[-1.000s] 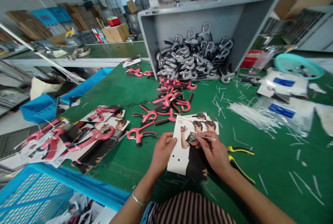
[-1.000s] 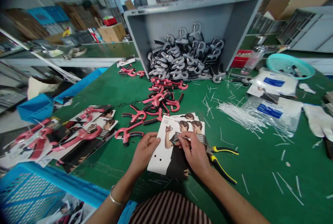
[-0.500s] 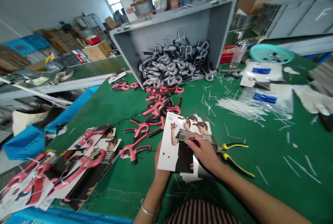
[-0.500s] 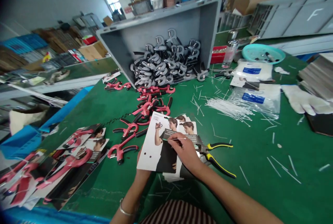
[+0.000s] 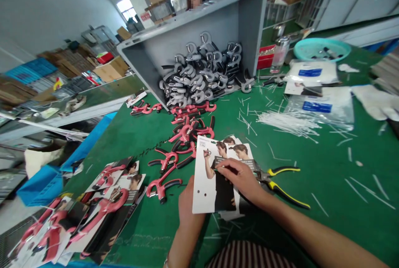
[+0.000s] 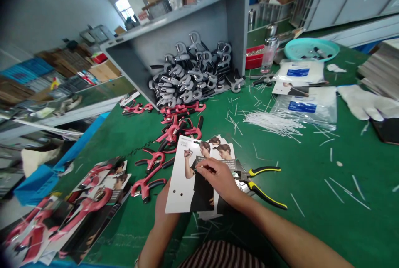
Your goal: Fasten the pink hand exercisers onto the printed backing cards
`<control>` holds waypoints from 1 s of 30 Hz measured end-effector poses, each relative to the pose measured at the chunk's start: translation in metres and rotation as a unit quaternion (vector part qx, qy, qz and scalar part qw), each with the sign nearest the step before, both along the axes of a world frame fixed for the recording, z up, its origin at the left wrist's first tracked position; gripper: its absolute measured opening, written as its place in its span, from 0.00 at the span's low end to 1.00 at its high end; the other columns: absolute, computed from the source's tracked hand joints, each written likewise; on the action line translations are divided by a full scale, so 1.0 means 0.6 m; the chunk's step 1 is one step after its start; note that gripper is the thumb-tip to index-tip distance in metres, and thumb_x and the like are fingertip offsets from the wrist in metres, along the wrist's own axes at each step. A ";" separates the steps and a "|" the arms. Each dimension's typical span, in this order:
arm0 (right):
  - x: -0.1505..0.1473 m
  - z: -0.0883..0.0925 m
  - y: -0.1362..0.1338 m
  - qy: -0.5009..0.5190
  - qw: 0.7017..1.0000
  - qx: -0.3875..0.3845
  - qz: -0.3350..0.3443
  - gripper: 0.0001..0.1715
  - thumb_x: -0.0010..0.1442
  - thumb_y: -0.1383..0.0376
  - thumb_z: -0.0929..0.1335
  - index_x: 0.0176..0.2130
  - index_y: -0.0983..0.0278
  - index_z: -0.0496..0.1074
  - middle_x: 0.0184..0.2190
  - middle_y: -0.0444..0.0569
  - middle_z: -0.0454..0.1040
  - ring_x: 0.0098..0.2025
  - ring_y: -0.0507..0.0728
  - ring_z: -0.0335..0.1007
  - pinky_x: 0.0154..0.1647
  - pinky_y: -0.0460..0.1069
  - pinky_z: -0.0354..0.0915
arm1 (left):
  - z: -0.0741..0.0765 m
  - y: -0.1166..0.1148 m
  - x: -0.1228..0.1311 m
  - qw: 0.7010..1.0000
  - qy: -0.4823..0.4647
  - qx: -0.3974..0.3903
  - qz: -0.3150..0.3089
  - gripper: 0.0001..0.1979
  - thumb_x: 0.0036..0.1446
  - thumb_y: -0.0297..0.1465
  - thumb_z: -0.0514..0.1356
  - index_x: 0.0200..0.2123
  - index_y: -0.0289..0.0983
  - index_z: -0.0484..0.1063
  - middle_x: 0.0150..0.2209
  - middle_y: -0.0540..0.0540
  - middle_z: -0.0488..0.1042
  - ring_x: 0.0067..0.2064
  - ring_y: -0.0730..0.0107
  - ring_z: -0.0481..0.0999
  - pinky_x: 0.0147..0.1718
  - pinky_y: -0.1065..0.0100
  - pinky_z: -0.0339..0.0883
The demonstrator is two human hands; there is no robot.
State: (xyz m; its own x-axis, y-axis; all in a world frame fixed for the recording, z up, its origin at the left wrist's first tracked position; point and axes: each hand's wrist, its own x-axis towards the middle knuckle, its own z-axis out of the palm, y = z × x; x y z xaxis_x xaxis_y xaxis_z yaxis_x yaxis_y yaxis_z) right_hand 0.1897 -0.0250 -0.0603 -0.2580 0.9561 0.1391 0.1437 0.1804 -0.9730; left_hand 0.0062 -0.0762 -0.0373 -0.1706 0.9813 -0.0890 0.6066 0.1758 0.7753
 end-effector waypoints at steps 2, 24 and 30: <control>0.001 -0.003 -0.001 -0.003 1.000 0.004 0.014 0.11 0.65 0.58 0.67 0.40 0.59 0.77 0.37 0.46 0.78 0.38 0.56 0.73 0.40 0.48 0.65 | 0.018 -0.009 -0.008 0.997 0.063 -0.025 -0.032 0.06 0.53 0.28 0.61 0.34 0.37 0.78 0.32 0.40 0.77 0.33 0.56 0.77 0.31 0.65 0.64; -0.005 0.012 0.008 0.008 0.999 0.022 0.041 0.10 0.64 0.60 0.66 0.38 0.60 0.77 0.33 0.46 0.74 0.32 0.54 0.69 0.33 0.47 0.65 | -0.001 0.019 -0.007 0.986 0.022 0.071 -0.149 0.12 0.54 0.25 0.58 0.40 0.38 0.79 0.38 0.39 0.80 0.40 0.54 0.77 0.45 0.57 0.70; -0.006 0.007 0.014 0.033 0.998 0.005 0.061 0.11 0.67 0.59 0.64 0.41 0.60 0.74 0.36 0.46 0.74 0.29 0.52 0.68 0.31 0.47 0.64 | 0.005 0.025 -0.005 0.989 0.015 0.038 -0.142 0.12 0.52 0.26 0.60 0.39 0.38 0.79 0.34 0.41 0.80 0.36 0.56 0.77 0.39 0.61 0.69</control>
